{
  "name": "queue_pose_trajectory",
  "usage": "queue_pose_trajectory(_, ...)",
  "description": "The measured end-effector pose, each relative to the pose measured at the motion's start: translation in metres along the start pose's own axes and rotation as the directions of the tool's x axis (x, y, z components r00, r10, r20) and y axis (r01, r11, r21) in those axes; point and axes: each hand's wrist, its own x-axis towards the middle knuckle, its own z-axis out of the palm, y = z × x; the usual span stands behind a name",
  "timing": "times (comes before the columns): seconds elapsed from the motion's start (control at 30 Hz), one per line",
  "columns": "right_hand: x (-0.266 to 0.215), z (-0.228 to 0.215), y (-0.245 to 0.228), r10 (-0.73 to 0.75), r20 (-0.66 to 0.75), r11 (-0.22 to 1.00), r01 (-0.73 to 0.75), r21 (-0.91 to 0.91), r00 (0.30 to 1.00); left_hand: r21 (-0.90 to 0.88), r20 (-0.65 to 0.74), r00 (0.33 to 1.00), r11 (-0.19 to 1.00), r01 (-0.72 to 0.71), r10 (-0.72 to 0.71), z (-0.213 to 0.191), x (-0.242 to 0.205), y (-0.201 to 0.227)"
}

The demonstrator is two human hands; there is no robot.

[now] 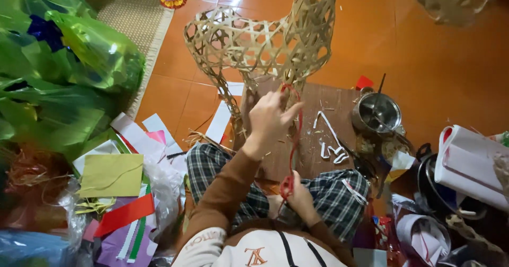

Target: Assembling a large woven bamboo animal sculpture by securing joints with ties and trimming excess material with scissors

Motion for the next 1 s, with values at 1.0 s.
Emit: queue_pose_trajectory(1.0, 0.024, -0.141, -0.045, -0.663, -0.021, 0.625, 0.570, 0.533, 0.748, -0.627, 0.360, 0.925, 0.702, 0.336, -0.121, -0.054, -0.046, -0.028)
